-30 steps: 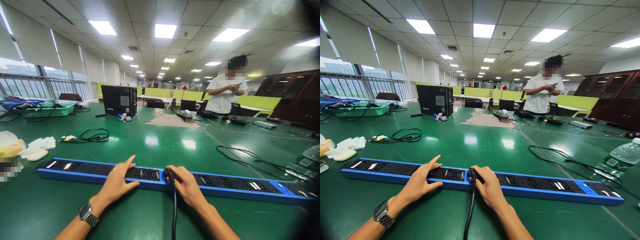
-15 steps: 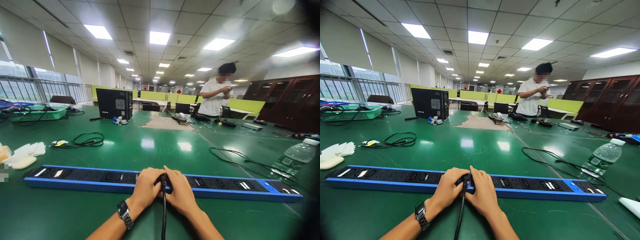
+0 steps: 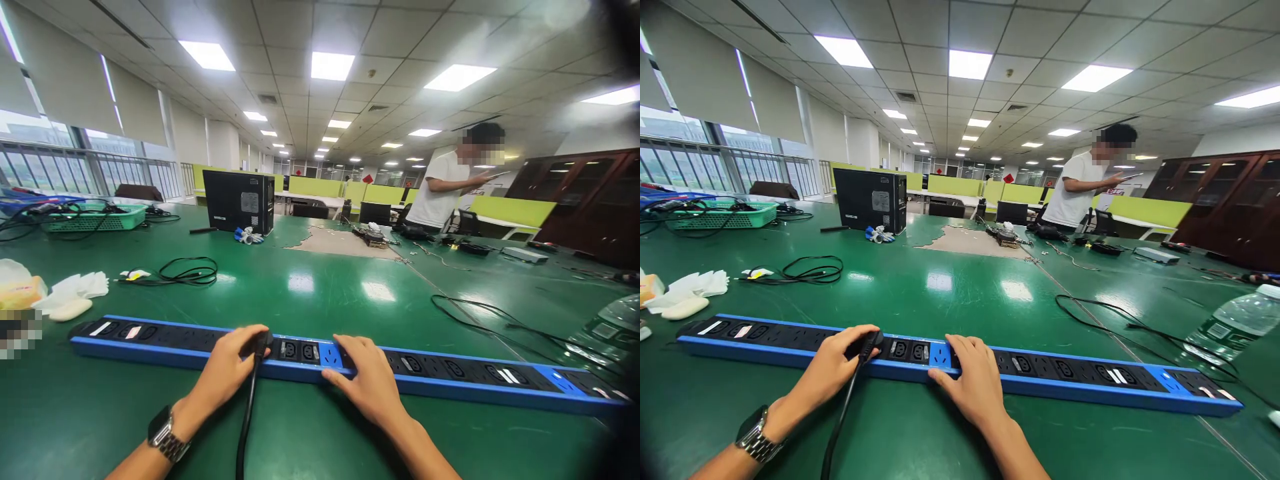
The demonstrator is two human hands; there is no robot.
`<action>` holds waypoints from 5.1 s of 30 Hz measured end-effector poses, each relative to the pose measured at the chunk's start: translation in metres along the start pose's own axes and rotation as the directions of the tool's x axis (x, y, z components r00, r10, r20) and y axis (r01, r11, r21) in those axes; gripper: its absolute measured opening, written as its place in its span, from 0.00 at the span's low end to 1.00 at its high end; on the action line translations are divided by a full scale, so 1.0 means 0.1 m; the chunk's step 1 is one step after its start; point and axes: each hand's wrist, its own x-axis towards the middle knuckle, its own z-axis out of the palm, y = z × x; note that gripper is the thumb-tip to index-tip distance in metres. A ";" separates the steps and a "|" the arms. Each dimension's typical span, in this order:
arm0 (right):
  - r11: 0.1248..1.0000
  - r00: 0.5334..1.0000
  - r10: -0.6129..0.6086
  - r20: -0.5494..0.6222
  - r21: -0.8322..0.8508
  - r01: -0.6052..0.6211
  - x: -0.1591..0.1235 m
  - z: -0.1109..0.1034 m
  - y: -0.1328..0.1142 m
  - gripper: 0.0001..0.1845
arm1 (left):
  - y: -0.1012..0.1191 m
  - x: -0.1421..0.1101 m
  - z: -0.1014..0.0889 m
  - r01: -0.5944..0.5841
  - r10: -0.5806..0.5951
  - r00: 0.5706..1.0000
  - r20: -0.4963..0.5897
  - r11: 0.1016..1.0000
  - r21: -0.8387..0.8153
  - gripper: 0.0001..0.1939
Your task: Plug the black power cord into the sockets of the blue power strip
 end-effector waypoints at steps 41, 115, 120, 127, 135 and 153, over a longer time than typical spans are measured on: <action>0.988 0.991 -0.075 0.112 0.145 0.059 0.06 -0.10 0.14 0.29 | 0.71 0.23 0.81 -0.228 0.234 0.949 0.214 0.972 -0.053 0.22; 0.999 1.000 0.008 0.006 0.037 -0.008 -0.02 0.12 -0.17 0.33 | -0.09 0.03 -0.02 -0.078 0.073 0.989 0.132 0.996 0.034 0.15; 0.971 0.989 -0.143 0.028 0.199 0.134 0.23 0.32 -0.68 0.29 | -0.08 0.00 0.02 -0.137 0.118 0.977 0.179 0.986 0.099 0.24; 0.943 0.972 -0.221 -0.085 0.235 0.235 0.45 0.42 -0.93 0.17 | -0.13 -0.06 0.00 -0.169 0.137 0.964 0.228 0.977 0.127 0.50; 0.974 0.996 -0.002 -0.084 0.227 0.021 0.08 -0.01 -0.01 0.17 | -0.04 -0.02 0.02 -0.085 0.057 0.981 0.188 0.986 0.146 0.49; 0.996 0.997 -0.075 -0.034 -0.050 0.073 -0.09 0.01 0.11 0.40 | 0.74 0.22 0.80 -0.195 0.196 0.980 0.024 0.981 -0.021 0.15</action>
